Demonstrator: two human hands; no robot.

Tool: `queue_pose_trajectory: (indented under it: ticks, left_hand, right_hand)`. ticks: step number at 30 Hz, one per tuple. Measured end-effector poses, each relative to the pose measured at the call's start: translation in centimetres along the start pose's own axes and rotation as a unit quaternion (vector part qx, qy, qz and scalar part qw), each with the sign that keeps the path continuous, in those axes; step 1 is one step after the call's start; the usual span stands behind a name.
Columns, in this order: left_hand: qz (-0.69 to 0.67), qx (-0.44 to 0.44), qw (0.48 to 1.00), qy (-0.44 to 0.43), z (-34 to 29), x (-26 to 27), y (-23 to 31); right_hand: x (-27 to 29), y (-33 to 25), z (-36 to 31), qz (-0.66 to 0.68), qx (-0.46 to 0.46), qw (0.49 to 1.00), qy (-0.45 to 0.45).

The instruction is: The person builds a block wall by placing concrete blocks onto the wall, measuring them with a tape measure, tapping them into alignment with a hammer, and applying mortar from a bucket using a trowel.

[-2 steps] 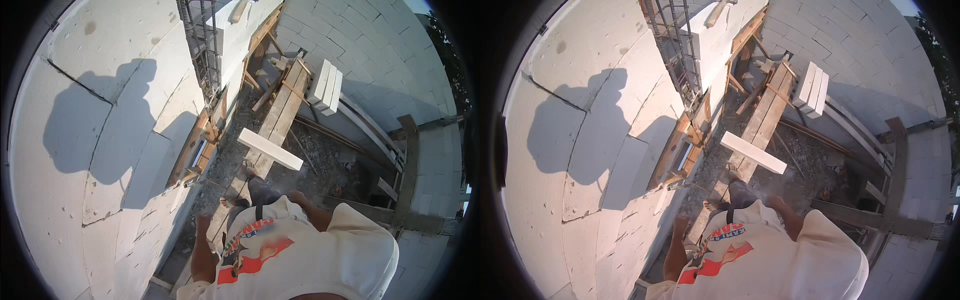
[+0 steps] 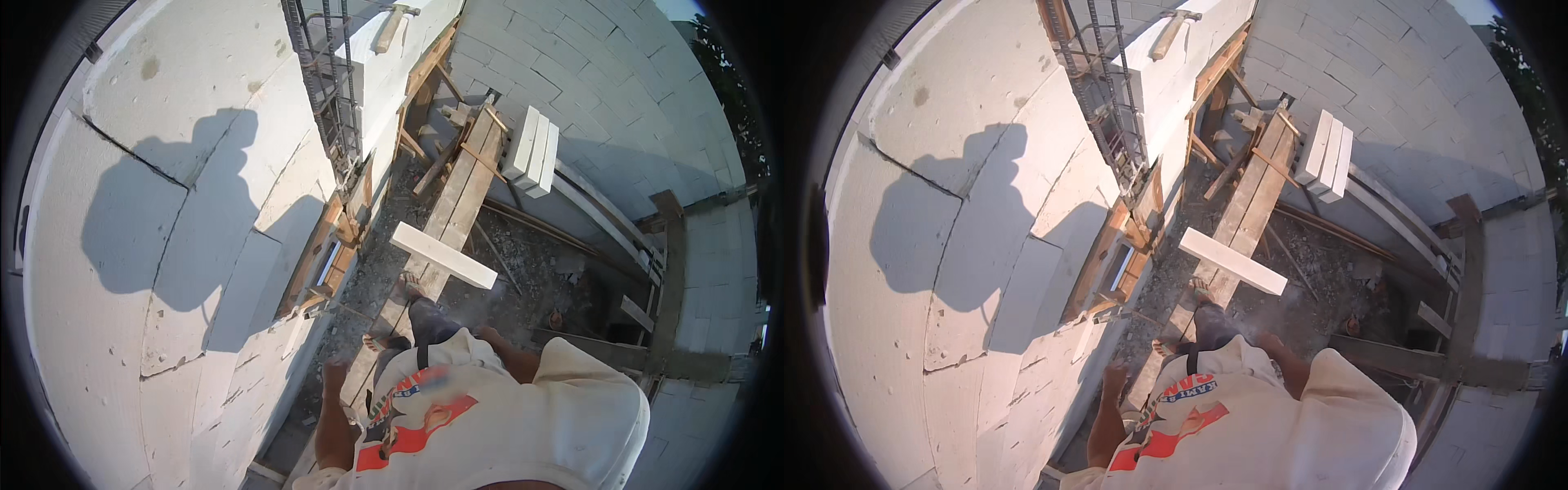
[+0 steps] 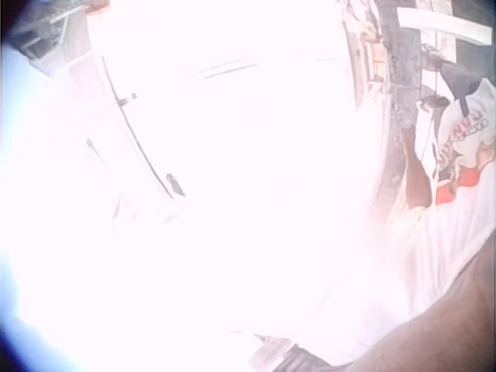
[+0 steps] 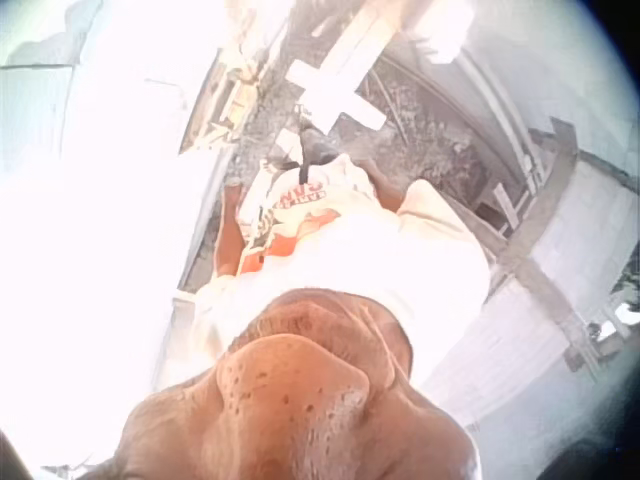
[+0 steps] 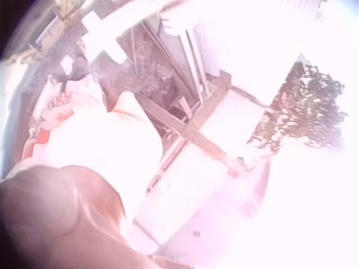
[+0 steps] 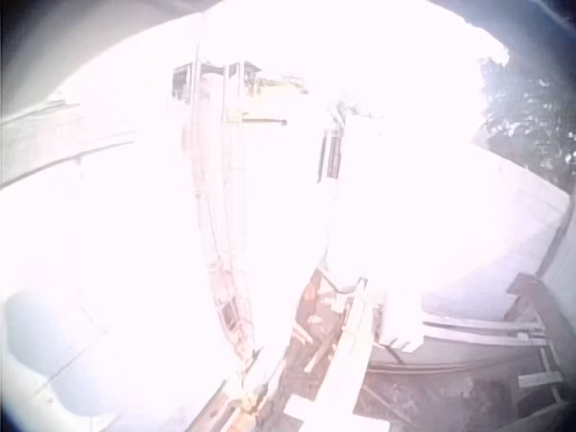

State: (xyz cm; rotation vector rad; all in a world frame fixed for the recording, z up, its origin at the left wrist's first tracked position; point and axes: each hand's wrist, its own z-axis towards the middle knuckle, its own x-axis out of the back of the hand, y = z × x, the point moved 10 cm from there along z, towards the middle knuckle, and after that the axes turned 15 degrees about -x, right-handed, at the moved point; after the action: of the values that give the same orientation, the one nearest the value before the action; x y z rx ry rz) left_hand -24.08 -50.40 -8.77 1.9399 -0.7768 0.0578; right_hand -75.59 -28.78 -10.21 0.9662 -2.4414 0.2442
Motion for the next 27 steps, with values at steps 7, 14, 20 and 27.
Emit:
queue_pose_trajectory:
  ticks: [7, 14, 20, 27]
  left_hand:
    - [-0.192, 0.171, 0.963, 0.083, -0.9, -0.9, -1.7]
    - [0.008, 0.051, 0.999, 0.015, 3.4, -3.9, 8.7]
    - [0.115, -0.068, 0.991, -0.022, 10.4, -8.7, 22.2]
    - [0.084, -0.083, 0.993, -0.009, 16.0, -9.8, 26.7]
  right_hand:
    - [3.7, -3.4, 8.1, -0.024, 0.019, 0.995, -0.093]
    - [28.9, -13.8, 10.6, 0.174, 0.136, 0.969, 0.11]
    - [36.9, -11.3, 14.5, 0.249, 0.125, 0.951, 0.137]
    - [30.1, -4.1, 19.3, 0.138, 0.054, 0.979, 0.138]
